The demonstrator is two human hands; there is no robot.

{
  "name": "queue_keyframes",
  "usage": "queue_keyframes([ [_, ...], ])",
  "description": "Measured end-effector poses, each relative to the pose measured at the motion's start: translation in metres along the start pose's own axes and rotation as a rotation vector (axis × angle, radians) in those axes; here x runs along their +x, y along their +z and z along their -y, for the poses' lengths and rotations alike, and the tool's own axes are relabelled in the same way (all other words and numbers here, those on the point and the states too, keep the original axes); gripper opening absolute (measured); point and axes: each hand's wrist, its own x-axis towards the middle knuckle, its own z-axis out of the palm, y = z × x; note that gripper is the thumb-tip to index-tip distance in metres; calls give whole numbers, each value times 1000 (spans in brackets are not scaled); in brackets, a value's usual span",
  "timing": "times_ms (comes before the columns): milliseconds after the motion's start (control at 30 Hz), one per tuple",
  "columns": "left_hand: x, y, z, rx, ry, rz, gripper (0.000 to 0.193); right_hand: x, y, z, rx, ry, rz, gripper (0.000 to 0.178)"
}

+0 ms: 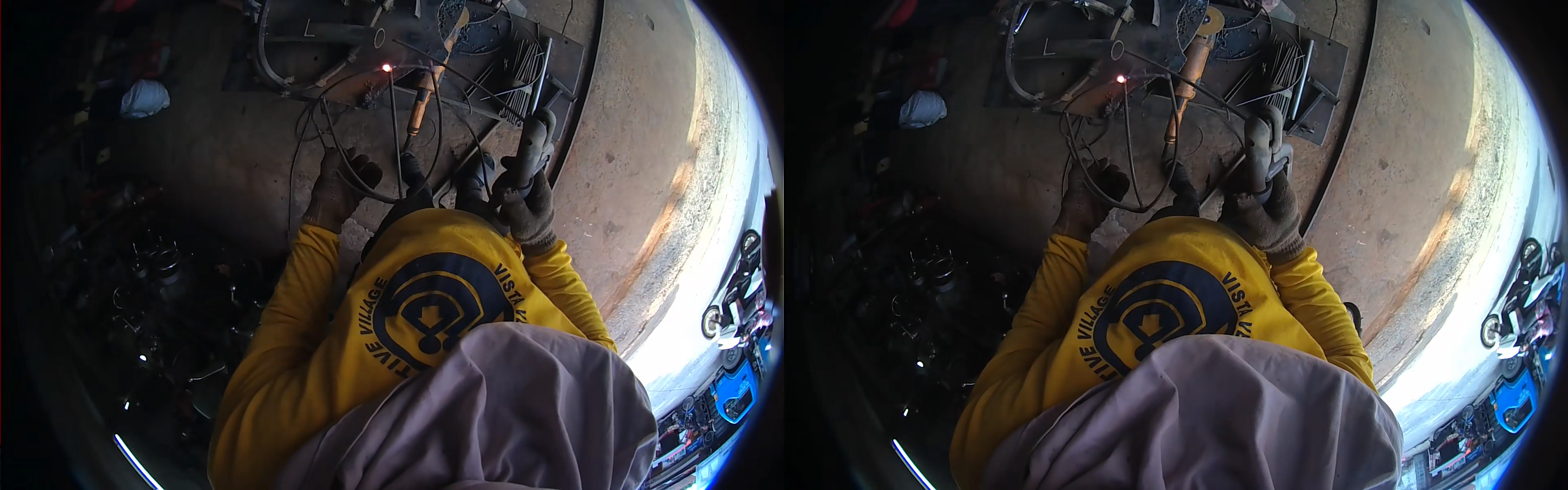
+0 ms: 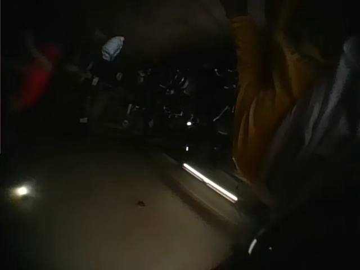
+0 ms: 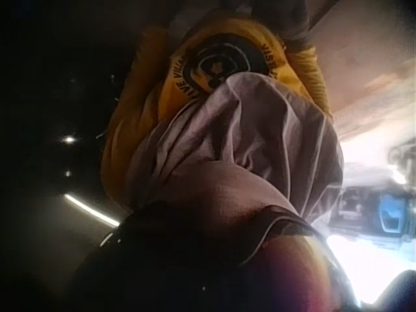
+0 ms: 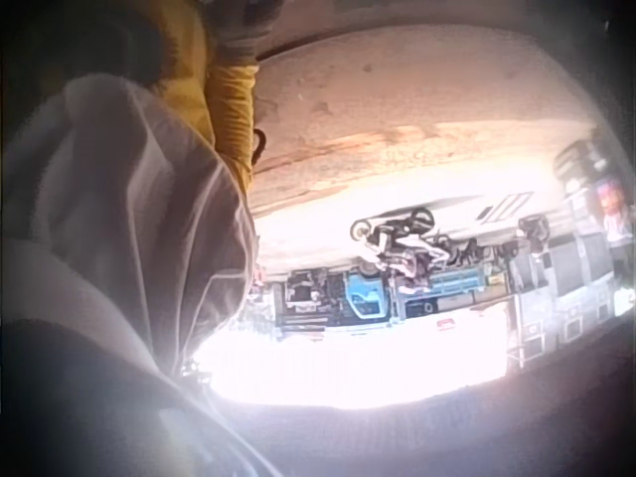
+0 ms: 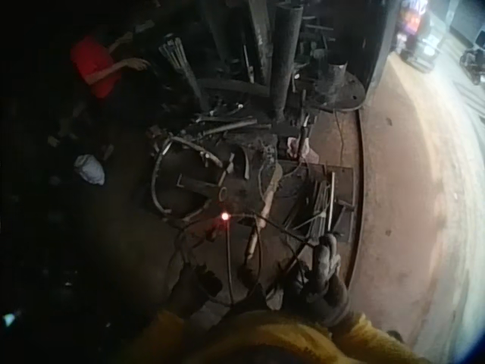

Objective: The person uses a welding tool to join pieces of a metal wire frame together. They hold the tool in one hand while using the other gloved hand to position the metal wires, creating sparks during the welding process.

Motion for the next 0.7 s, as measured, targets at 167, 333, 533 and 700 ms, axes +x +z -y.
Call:
queue_keyframes([
  [167, -11, 34, -2, 5, -82, -45, 50, -11, -16, -9, -6, 30, -23, 57],
  [333, -22, 43, 1, -33, -87, -70, 51, -13, -14, -7, 28, 35, 9, 53],
  [533, 10, -18, -5, -40, -123, 195, 59, -8, -10, -9, -49, -29, 87, 50],
  [700, 10, -17, -7, -9, -189, 368, 73, -10, -4, 0, 4, 10, 45, 51],
])
